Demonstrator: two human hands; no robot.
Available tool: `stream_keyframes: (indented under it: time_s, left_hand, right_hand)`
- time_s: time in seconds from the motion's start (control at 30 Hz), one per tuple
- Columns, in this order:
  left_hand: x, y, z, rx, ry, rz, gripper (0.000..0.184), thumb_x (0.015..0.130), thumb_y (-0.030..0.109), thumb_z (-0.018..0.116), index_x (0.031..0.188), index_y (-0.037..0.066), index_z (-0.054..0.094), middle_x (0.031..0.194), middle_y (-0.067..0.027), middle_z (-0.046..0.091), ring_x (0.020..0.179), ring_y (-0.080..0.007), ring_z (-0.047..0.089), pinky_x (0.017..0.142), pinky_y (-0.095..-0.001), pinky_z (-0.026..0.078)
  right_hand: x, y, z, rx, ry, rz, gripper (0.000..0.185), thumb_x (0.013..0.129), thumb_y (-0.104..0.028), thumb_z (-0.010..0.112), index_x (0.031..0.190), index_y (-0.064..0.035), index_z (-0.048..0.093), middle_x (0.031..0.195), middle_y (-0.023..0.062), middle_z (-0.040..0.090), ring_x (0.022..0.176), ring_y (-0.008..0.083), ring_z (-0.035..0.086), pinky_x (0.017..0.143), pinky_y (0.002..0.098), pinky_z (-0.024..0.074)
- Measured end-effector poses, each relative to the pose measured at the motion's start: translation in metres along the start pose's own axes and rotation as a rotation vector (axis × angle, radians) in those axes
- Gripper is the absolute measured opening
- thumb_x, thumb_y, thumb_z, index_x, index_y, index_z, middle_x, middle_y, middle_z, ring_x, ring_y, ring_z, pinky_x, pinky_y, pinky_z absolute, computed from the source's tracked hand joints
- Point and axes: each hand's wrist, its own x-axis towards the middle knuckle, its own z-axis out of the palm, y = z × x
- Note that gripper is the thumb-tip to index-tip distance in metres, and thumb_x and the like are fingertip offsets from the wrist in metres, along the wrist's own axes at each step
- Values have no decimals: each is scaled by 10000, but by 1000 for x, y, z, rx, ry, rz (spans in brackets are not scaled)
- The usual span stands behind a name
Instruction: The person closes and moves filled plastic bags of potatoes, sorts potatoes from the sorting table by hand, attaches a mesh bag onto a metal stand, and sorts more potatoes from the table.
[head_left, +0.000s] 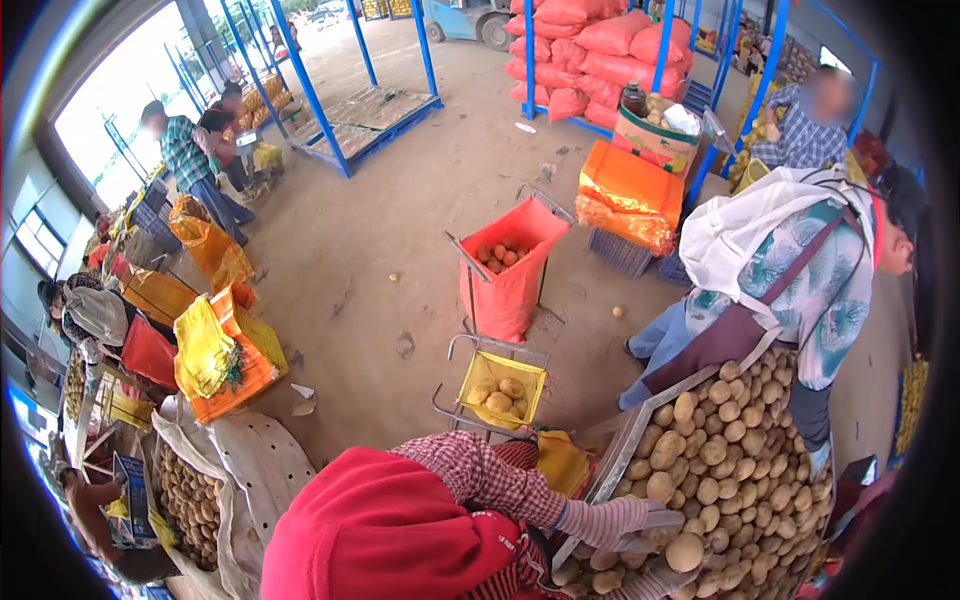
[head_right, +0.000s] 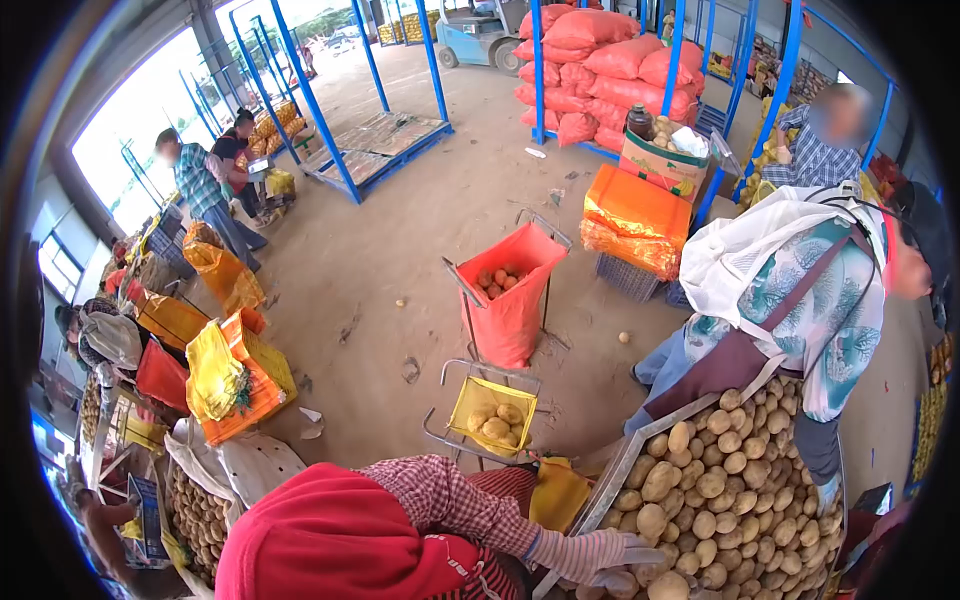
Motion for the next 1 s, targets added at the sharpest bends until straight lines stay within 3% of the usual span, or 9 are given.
stream_keyframes:
  time_s: [0.13,0.3,0.43,0.5,0.63,0.7,0.8,0.9,1.0]
  left_hand:
    - [11,33,-10,-217,141,109,574,765,286,751,1248,62,535,1165,-179,584,1145,-372,560,978,-446,447]
    - [16,24,-4,-461,226,-91,441,794,190,722,1172,51,544,964,-105,630,925,-245,634,862,-375,517]
    - [33,0,7,-798,258,-272,394,865,127,692,1226,39,561,1013,-65,635,960,-169,602,873,-329,522]
    - [37,-4,-16,-831,218,-549,218,963,171,638,1144,52,611,993,-26,610,926,-101,570,822,-254,501]
    - [38,-19,-10,-436,241,-219,240,1019,235,556,1069,25,661,979,-41,664,931,-143,622,828,-282,511]
    - [40,-21,-9,-400,273,-186,295,1013,280,576,965,8,682,941,-62,690,903,-147,642,818,-288,516]
    - [49,-14,-30,-891,322,-505,362,1003,329,598,868,5,684,858,-53,698,846,-124,641,799,-281,516]
    - [49,-36,-35,-956,445,-527,418,996,362,605,778,11,665,764,-25,688,780,-102,634,784,-260,509]
    - [30,-42,-19,-760,251,-483,393,990,367,611,1132,1,624,1057,-96,658,1034,-151,603,949,-299,475]
  right_hand:
    - [-2,0,6,6,-42,15,409,909,-107,602,1296,10,539,1204,140,603,1133,285,573,999,396,485]
    - [-2,16,4,-27,-94,-33,450,883,-50,633,1317,8,529,1244,148,592,1198,300,559,1036,399,476]
    - [-23,45,2,-409,-70,-469,515,975,-105,545,1456,-11,391,1454,160,453,1294,302,494,1047,403,458]
    - [-11,-39,11,731,-323,393,665,965,-226,588,1532,-50,289,1529,140,353,1354,293,432,1092,399,405]
    - [-19,-14,27,349,-270,213,781,944,-318,614,1549,-11,228,1527,163,343,1348,268,428,1099,394,384]
    - [-23,-14,27,570,-288,402,756,964,-324,599,1544,-4,233,1522,157,348,1347,272,427,1093,406,396]
    - [-16,3,20,822,-398,284,707,996,-327,567,1533,5,251,1512,159,358,1336,273,434,1070,399,422]
    - [-20,30,7,595,-253,330,658,1024,-328,520,1521,20,267,1513,174,356,1348,293,428,1082,411,413]
    - [-20,35,6,455,-201,270,621,1042,-377,474,1501,12,320,1517,184,353,1361,307,412,1083,426,417]
